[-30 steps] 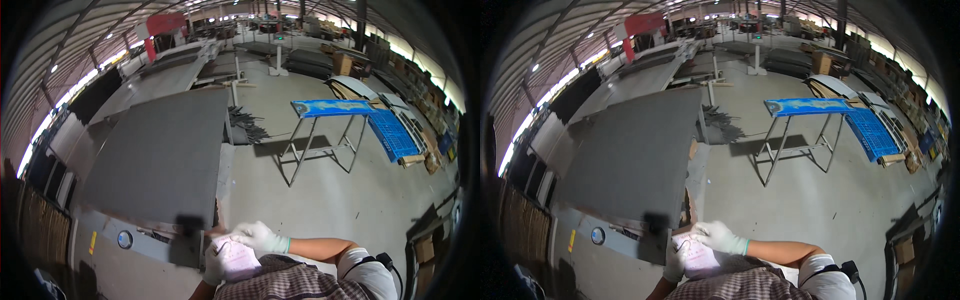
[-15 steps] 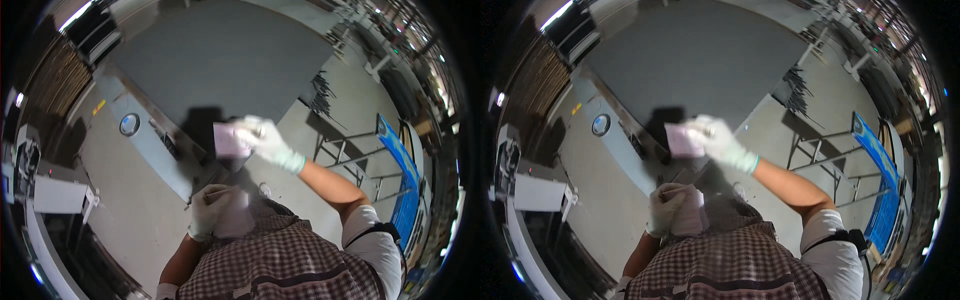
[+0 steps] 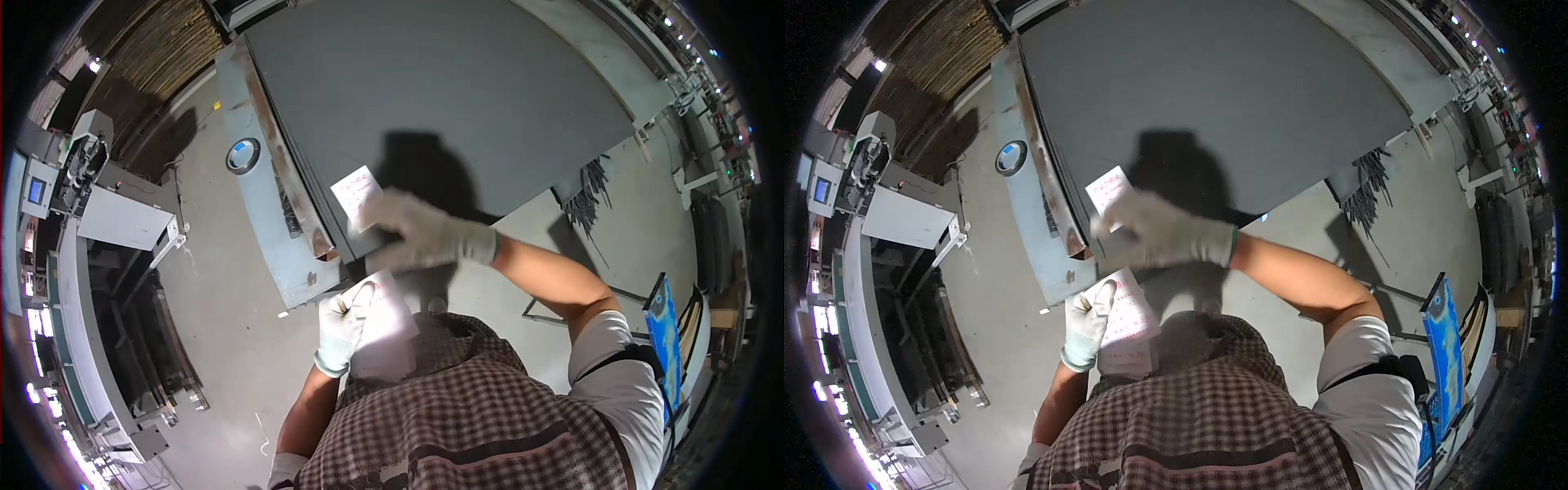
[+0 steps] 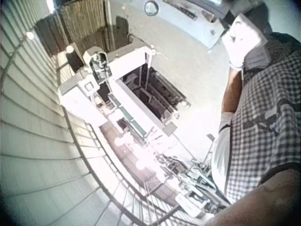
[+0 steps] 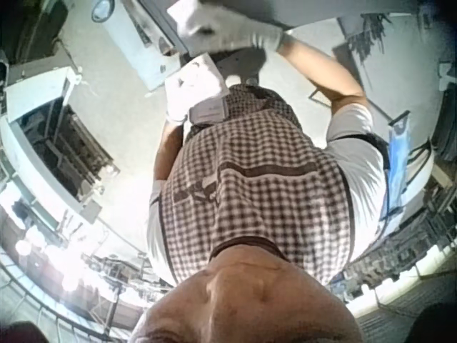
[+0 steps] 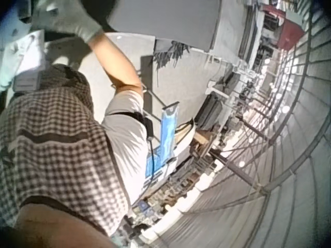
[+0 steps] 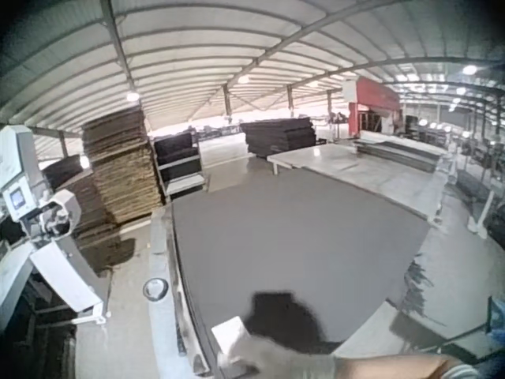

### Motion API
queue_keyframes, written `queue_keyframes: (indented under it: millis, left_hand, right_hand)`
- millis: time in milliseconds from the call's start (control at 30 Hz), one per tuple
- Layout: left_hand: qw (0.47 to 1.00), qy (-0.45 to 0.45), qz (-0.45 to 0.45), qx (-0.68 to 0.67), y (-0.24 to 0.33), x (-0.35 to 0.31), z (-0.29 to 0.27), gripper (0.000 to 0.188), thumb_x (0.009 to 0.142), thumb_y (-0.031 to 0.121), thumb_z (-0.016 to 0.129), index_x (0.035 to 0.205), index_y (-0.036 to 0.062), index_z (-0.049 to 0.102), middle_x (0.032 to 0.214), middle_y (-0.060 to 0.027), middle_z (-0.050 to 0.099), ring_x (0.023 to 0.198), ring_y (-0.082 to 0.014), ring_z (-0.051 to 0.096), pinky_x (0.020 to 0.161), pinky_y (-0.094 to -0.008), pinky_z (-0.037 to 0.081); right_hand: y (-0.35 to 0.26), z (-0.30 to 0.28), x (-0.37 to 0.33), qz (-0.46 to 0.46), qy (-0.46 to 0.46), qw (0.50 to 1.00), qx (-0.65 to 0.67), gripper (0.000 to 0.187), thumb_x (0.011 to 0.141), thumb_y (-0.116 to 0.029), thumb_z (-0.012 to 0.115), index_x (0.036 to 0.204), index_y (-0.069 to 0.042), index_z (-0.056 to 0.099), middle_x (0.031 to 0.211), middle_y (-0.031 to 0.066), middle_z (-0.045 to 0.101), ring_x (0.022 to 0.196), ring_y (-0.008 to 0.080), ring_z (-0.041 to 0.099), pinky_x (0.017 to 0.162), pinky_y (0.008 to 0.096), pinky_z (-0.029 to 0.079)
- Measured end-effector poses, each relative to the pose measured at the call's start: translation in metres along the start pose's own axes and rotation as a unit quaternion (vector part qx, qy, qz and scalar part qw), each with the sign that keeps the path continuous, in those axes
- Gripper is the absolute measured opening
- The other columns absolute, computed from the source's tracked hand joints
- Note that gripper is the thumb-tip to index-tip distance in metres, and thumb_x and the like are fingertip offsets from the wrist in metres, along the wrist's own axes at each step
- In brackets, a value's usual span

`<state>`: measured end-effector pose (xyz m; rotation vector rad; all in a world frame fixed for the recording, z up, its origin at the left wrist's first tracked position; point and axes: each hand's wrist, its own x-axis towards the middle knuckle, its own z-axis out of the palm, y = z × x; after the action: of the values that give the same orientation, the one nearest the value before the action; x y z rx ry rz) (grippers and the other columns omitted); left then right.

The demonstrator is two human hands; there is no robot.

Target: The worker applies identification labels to large grey panels and attaches protective trim strips to the edges in a manufacturing environment.

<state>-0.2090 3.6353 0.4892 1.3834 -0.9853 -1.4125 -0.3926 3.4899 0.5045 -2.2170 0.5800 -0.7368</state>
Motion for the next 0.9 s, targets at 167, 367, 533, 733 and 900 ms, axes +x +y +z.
queue_keyframes:
  millis: [167,367,533,733,900]
  left_hand:
    - [0.991,-0.126,0.014,-0.049,0.008,0.007,0.026,0.02,0.084,0.003,0.073,0.102,0.0002,0.064,0.098,-0.0029,0.069,0.09,-0.0096,0.063,0.082,-0.0256,0.052]
    - [0.993,-0.109,0.016,-0.048,0.0,0.015,0.04,0.033,0.084,0.001,0.071,0.116,-0.0021,0.063,0.107,-0.0054,0.068,0.097,-0.0119,0.065,0.086,-0.027,0.053]
    - [0.997,-0.054,0.056,0.007,0.005,0.025,0.057,0.03,0.087,-0.004,0.066,0.116,-0.0027,0.063,0.108,-0.0075,0.069,0.094,-0.011,0.065,0.081,-0.0259,0.054]
    - [0.998,-0.06,-0.009,0.016,0.011,0.02,0.065,0.009,0.085,0.001,0.071,0.091,-0.0015,0.065,0.085,-0.0013,0.067,0.078,-0.0064,0.061,0.072,-0.0211,0.05]
    - [0.998,-0.019,0.031,0.044,0.007,0.032,0.09,0.018,0.089,0.009,0.071,0.076,0.0008,0.061,0.069,0.0073,0.051,0.062,-0.0007,0.041,0.054,-0.0192,0.034]
  right_hand:
    - [0.0,-0.051,-0.023,0.136,0.031,0.976,0.166,0.013,0.084,-0.014,0.07,0.093,-0.005,0.068,0.083,0.0031,0.066,0.078,0.0117,0.063,0.074,0.0284,0.052]
    - [0.041,-0.098,-0.018,0.147,-0.077,0.965,0.204,0.037,0.084,-0.022,0.073,0.112,0.0,0.063,0.098,0.0058,0.068,0.085,0.0131,0.064,0.078,0.0282,0.052]
    - [0.018,-0.052,-0.022,0.092,-0.191,0.972,0.101,0.02,0.083,-0.017,0.065,0.094,-0.001,0.065,0.093,0.0091,0.069,0.085,0.019,0.064,0.082,0.0302,0.05]
    - [0.076,-0.117,-0.018,0.136,0.027,0.97,0.199,0.029,0.087,-0.013,0.064,0.113,-0.002,0.063,0.092,0.0071,0.068,0.087,0.0119,0.063,0.081,0.0289,0.051]
    - [0.13,-0.111,-0.023,-0.042,0.174,0.961,-0.213,0.049,0.073,-0.03,0.073,0.114,-0.006,0.065,0.088,0.0085,0.065,0.091,0.0276,0.059,0.093,0.0404,0.042]
